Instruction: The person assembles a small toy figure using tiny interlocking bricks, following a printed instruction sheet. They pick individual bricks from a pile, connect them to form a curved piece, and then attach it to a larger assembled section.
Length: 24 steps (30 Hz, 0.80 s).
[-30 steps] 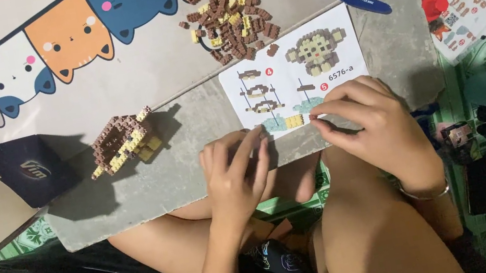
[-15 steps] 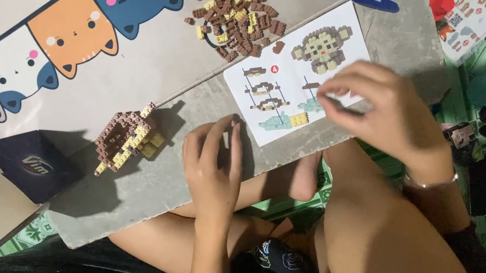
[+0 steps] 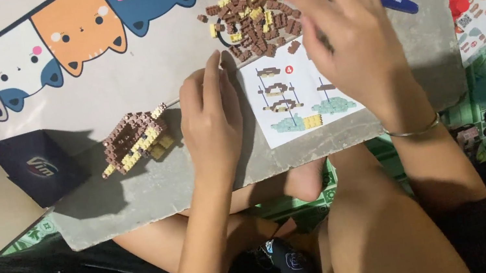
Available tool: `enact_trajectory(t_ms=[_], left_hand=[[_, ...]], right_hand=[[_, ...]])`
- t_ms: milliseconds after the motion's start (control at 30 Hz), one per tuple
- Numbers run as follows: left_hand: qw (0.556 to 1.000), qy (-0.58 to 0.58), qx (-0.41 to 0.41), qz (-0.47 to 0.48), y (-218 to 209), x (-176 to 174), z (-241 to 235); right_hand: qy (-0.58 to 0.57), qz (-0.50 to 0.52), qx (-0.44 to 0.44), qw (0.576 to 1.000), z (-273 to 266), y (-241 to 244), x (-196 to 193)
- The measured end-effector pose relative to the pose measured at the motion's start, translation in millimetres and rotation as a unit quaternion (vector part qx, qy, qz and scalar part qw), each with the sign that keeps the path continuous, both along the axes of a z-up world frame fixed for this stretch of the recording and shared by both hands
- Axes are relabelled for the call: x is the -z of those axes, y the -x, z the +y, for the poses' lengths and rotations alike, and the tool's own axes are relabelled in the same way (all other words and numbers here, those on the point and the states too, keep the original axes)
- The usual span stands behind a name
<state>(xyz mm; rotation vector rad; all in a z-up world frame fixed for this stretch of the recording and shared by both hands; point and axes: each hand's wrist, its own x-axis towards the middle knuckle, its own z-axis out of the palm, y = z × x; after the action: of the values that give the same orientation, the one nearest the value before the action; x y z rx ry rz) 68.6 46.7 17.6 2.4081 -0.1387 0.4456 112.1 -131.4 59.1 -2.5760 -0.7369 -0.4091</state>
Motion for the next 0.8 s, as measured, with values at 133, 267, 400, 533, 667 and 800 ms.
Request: enact_trajectory(t_ms=[133,267,400,533,667,800], left_hand=[[0.998,0.061,-0.002,0.028,11,5,9],[0.995,0.078,0.036,0.052,17,2,15],[0.994,0.092,0.027,0.050,19,2,18],[0.993,0.107,0.029,0.042,20,6,21],[0.996,0.067,0.039,0.035,16,6,20],[0.994,-0.003,0.109,-0.002,-5,-13,14]], right_hand=[[0.053,0.094,-0.052,0.993,2,-6,23],[0.108,0.139,-0.083,0.981,8,-10,21],[0.141,0.168,-0.082,0.972,11,-10,26],[0.137,0.167,-0.063,0.974,15,-5,23],[0.070,0.158,-0.056,0.983,17,-1,18],[0.024,0.113,0.012,0.993,9,0,28]])
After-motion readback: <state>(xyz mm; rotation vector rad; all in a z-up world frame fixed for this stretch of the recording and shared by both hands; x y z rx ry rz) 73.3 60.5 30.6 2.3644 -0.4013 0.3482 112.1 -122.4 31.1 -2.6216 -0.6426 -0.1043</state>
